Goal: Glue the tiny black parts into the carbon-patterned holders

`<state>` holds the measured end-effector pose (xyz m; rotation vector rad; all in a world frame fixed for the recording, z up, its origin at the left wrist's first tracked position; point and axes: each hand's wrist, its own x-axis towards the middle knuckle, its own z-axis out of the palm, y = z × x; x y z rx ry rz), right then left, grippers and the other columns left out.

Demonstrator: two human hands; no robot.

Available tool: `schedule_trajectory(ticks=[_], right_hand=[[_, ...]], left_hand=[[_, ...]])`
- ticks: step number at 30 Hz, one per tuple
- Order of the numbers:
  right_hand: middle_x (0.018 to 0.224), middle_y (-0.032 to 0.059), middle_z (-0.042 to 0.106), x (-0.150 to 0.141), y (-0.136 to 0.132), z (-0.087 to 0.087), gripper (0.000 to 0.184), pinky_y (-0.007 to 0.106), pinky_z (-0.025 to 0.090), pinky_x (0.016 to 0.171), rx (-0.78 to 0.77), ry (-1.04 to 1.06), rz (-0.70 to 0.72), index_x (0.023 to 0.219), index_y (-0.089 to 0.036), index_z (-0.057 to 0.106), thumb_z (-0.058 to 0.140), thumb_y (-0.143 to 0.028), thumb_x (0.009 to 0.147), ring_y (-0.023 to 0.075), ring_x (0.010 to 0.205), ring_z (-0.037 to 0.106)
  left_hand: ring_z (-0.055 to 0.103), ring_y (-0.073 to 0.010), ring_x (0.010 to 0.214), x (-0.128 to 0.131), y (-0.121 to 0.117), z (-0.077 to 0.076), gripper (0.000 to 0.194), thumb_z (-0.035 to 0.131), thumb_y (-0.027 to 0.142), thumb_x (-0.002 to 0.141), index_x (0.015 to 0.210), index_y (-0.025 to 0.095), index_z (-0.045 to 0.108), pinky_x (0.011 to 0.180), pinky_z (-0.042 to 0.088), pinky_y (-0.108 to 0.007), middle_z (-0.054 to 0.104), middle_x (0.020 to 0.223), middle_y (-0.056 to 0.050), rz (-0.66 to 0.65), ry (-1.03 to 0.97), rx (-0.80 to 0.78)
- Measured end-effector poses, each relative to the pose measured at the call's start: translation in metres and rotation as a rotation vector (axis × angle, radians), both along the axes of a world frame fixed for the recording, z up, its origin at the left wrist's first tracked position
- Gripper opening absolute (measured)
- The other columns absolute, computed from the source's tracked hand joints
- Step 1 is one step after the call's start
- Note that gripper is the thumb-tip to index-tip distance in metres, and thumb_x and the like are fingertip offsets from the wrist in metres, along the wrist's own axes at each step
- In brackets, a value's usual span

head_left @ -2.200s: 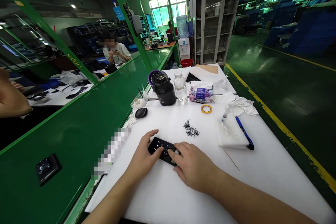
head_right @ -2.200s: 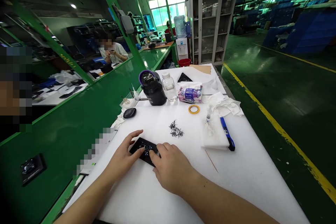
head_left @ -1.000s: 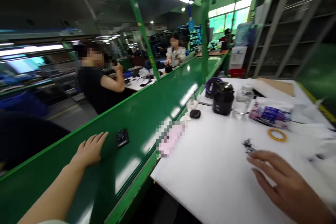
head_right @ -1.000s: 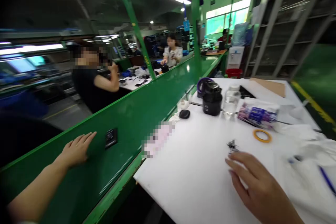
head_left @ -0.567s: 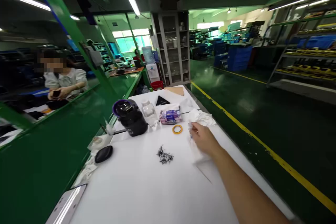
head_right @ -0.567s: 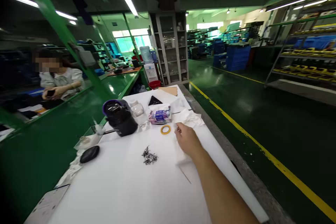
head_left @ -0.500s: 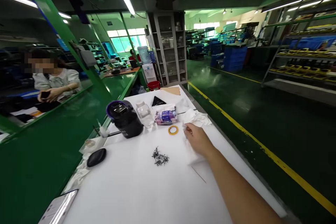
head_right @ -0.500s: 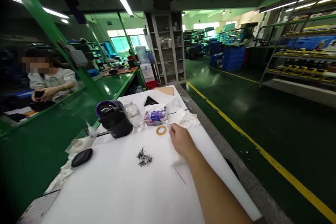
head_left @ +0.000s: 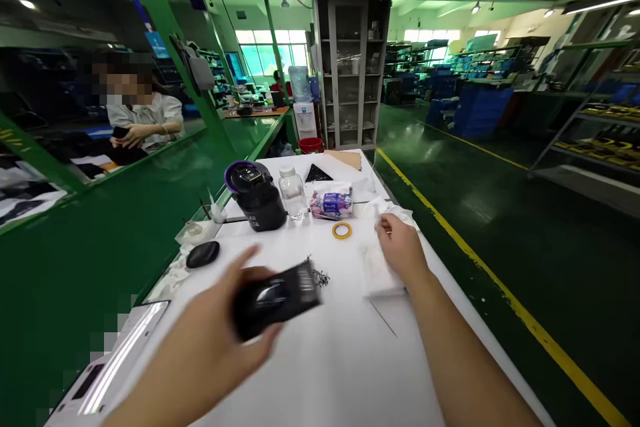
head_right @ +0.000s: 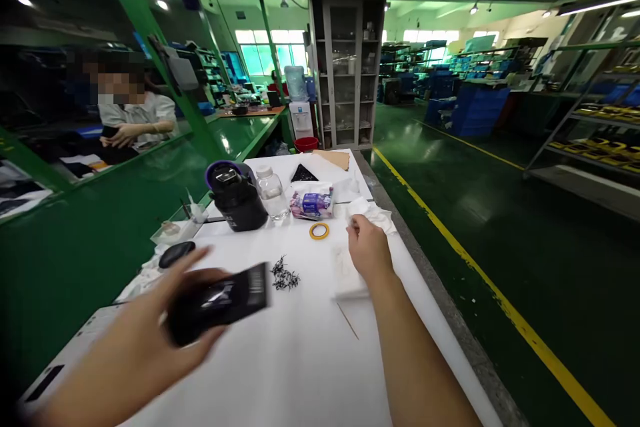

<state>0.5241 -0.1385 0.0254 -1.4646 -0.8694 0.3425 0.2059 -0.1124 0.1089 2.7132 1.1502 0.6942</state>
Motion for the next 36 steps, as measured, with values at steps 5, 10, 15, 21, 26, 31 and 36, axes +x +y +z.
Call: schedule_trajectory(ticks=[5,10,15,21,26,31,36], right_hand=[[0.077,0.0002,0.051,-0.025,-0.012,0.026,0.016,0.038,0.047,0.078,0.157,0.204,0.081,0.087,-0.024,0.047,0.044,-0.034,0.074,0.0188,0.075,0.056],[0.057,-0.0053,0.035,-0.058,-0.033,0.053,0.047,0.026,0.033,0.050,0.345,0.788,0.812,0.065,-0.021,0.042,0.049,-0.066,0.079,0.0102,0.047,0.033],[0.045,-0.0069,0.024,-0.066,-0.034,0.045,0.070,0.025,0.024,0.042,0.404,0.833,0.960,0.052,-0.021,0.032,0.035,-0.087,0.077,0.0088,0.038,0.023],[0.043,-0.0060,0.024,-0.062,-0.029,0.037,0.067,0.027,0.026,0.043,0.355,0.795,1.019,0.049,-0.022,0.029,0.035,-0.080,0.082,0.0096,0.038,0.025],[0.045,-0.0052,0.026,-0.060,-0.029,0.036,0.065,0.028,0.027,0.044,0.351,0.736,1.054,0.050,-0.022,0.031,0.034,-0.077,0.084,0.0102,0.040,0.026],[0.044,-0.0050,0.025,-0.060,-0.027,0.035,0.066,0.028,0.027,0.043,0.325,0.693,1.050,0.049,-0.022,0.030,0.031,-0.077,0.084,0.0098,0.039,0.025],[0.044,-0.0052,0.025,-0.060,-0.027,0.035,0.065,0.028,0.027,0.043,0.325,0.680,1.050,0.049,-0.022,0.030,0.032,-0.077,0.084,0.0097,0.039,0.024]], left_hand=[[0.068,-0.0286,0.097,0.085,-0.001,-0.052,0.068,0.063,0.027,0.074,0.135,0.023,0.035,0.085,0.055,-0.045,0.070,0.112,-0.009,-0.275,0.062,0.020],[0.069,-0.0267,0.097,0.083,-0.002,-0.083,0.078,0.065,0.027,0.071,0.139,0.024,0.027,0.082,0.057,-0.042,0.069,0.115,-0.009,-0.319,-0.081,-0.038],[0.069,-0.0252,0.098,0.077,-0.002,-0.079,0.080,0.065,0.029,0.072,0.141,0.024,0.026,0.083,0.057,-0.039,0.069,0.116,-0.008,-0.350,-0.116,-0.107],[0.070,-0.0244,0.097,0.078,-0.005,-0.075,0.077,0.066,0.029,0.071,0.140,0.021,0.032,0.083,0.058,-0.037,0.070,0.114,-0.008,-0.334,-0.160,-0.101],[0.070,-0.0244,0.096,0.078,-0.005,-0.074,0.075,0.067,0.029,0.071,0.138,0.018,0.036,0.082,0.058,-0.036,0.070,0.114,-0.009,-0.331,-0.151,-0.087],[0.071,-0.0250,0.093,0.078,-0.006,-0.075,0.074,0.067,0.030,0.071,0.137,0.016,0.037,0.079,0.059,-0.036,0.071,0.112,-0.010,-0.319,-0.141,-0.074],[0.071,-0.0252,0.093,0.078,-0.006,-0.075,0.074,0.066,0.031,0.071,0.138,0.019,0.036,0.077,0.059,-0.036,0.071,0.112,-0.009,-0.313,-0.134,-0.083]])
